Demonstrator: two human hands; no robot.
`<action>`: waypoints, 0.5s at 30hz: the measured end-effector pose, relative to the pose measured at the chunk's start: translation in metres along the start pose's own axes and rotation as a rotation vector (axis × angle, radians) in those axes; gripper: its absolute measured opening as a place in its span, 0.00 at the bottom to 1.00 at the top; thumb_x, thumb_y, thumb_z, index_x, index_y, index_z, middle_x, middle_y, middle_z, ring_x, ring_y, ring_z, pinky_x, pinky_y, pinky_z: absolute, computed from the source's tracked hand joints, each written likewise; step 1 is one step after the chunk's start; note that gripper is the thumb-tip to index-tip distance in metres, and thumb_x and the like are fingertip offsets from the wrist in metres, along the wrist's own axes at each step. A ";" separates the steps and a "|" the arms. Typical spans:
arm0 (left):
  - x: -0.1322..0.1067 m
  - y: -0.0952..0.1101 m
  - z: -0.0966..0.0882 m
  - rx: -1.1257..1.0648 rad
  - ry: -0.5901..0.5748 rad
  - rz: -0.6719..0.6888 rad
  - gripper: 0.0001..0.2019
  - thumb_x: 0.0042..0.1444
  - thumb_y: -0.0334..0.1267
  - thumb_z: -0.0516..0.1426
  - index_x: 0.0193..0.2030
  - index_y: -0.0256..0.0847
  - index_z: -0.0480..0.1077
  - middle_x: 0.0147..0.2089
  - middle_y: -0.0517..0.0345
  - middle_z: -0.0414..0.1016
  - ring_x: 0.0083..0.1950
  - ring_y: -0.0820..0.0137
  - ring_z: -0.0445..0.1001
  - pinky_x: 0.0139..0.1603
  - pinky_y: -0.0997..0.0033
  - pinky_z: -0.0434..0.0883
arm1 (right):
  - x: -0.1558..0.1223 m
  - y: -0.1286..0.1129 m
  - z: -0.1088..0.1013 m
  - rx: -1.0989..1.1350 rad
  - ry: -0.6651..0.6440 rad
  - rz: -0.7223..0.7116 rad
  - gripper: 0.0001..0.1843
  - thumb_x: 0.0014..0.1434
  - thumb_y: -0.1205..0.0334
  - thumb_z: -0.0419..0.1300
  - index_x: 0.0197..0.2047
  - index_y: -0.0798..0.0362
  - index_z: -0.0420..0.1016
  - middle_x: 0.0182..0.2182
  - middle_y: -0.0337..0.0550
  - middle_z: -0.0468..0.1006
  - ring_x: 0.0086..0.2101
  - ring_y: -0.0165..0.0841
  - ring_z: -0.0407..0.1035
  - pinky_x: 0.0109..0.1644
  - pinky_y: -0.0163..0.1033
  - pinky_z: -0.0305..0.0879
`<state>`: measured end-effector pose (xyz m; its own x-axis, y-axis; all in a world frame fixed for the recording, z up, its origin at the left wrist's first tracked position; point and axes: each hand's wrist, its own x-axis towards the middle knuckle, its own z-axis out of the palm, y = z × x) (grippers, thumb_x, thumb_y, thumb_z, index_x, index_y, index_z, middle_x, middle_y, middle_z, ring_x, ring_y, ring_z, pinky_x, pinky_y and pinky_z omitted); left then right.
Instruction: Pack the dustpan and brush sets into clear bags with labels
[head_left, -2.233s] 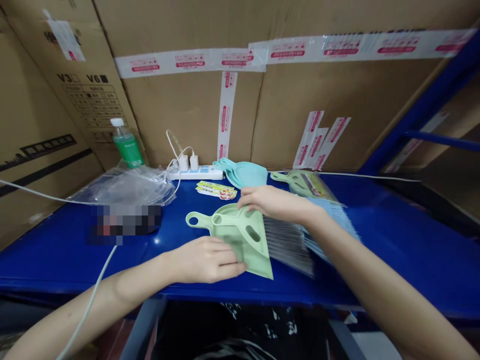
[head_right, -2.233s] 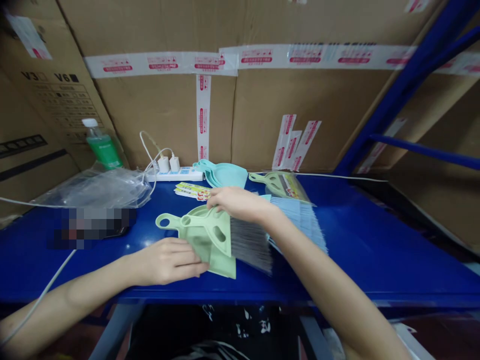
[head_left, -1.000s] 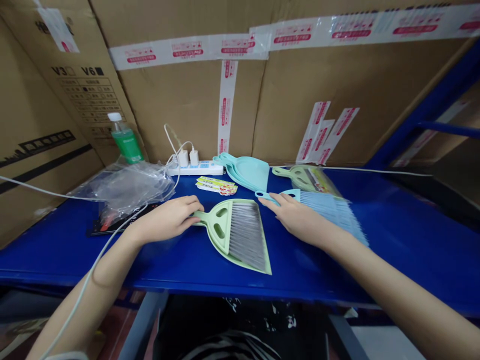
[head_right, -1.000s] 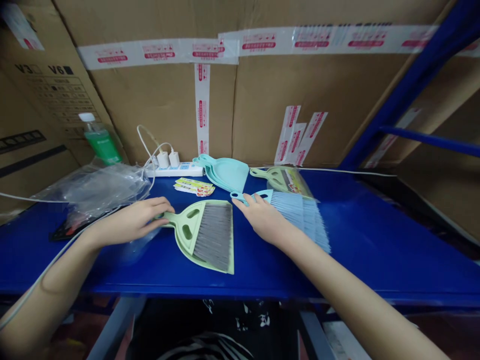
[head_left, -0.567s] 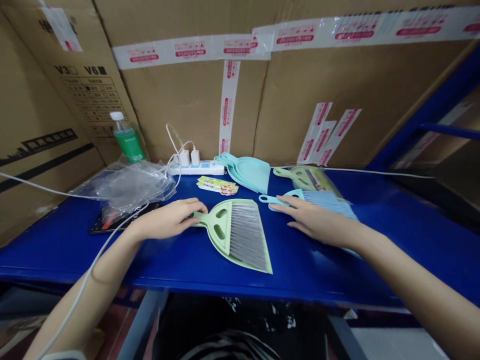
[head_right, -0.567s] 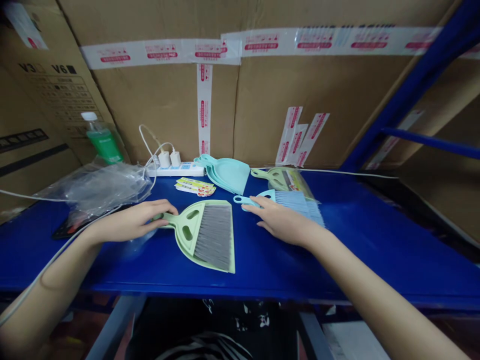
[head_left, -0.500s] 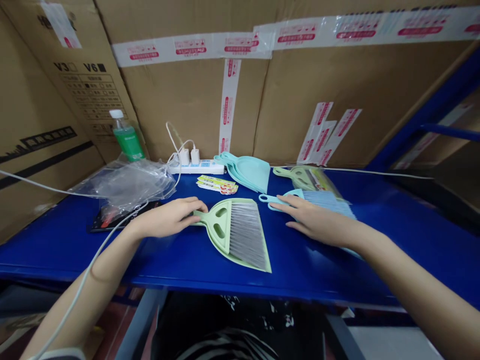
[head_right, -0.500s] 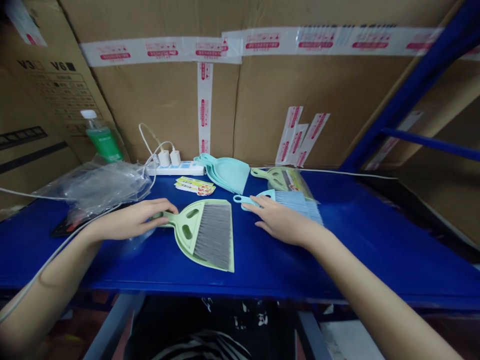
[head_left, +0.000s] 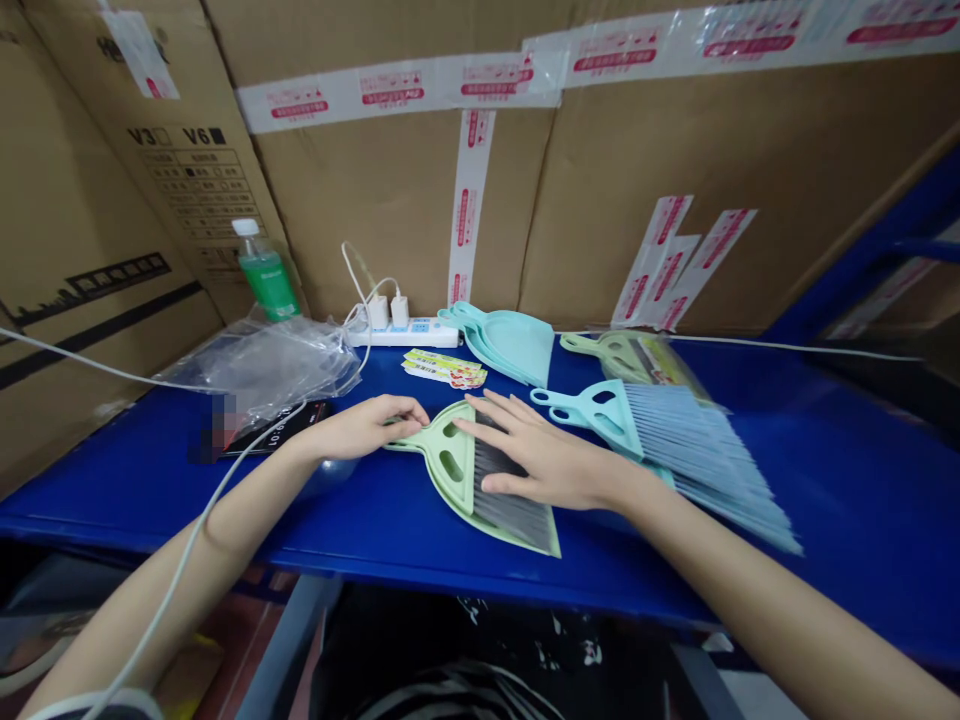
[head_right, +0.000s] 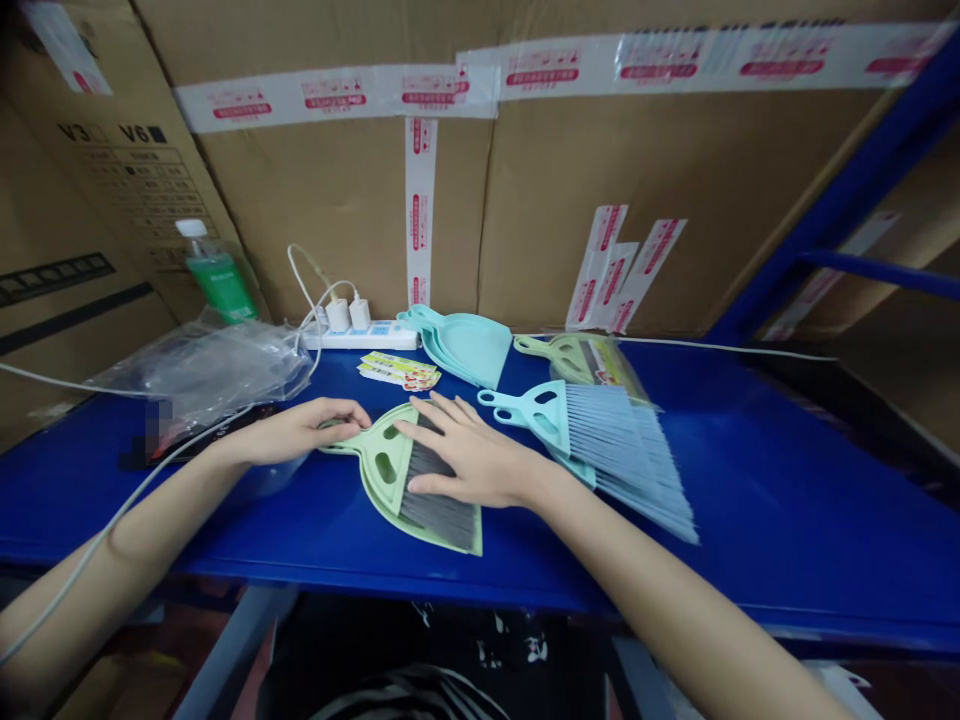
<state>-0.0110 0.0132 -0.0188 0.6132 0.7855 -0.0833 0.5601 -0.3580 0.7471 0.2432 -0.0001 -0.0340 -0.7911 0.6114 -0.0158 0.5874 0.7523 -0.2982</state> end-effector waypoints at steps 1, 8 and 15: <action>0.001 0.000 0.002 -0.068 -0.006 -0.028 0.15 0.57 0.48 0.54 0.40 0.37 0.69 0.37 0.58 0.73 0.37 0.71 0.70 0.37 0.73 0.67 | 0.000 0.000 0.003 0.016 -0.004 -0.001 0.41 0.61 0.35 0.45 0.71 0.46 0.45 0.70 0.50 0.39 0.67 0.49 0.28 0.66 0.64 0.32; 0.004 -0.005 0.010 -0.404 -0.054 -0.159 0.20 0.52 0.53 0.59 0.39 0.36 0.69 0.23 0.66 0.65 0.19 0.79 0.62 0.17 0.80 0.52 | -0.002 -0.003 0.011 0.098 -0.067 0.038 0.45 0.60 0.34 0.47 0.71 0.49 0.41 0.70 0.50 0.29 0.66 0.52 0.20 0.66 0.65 0.27; 0.003 -0.008 0.008 -0.396 -0.042 -0.164 0.23 0.50 0.53 0.61 0.43 0.33 0.73 0.21 0.63 0.67 0.20 0.79 0.62 0.17 0.80 0.53 | -0.002 -0.003 0.011 0.118 -0.071 0.034 0.48 0.58 0.32 0.48 0.72 0.52 0.39 0.70 0.52 0.27 0.66 0.50 0.18 0.66 0.62 0.27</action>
<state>-0.0086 0.0144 -0.0303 0.5607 0.7915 -0.2430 0.4002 -0.0021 0.9164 0.2407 -0.0060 -0.0438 -0.7833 0.6144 -0.0941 0.5937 0.6947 -0.4062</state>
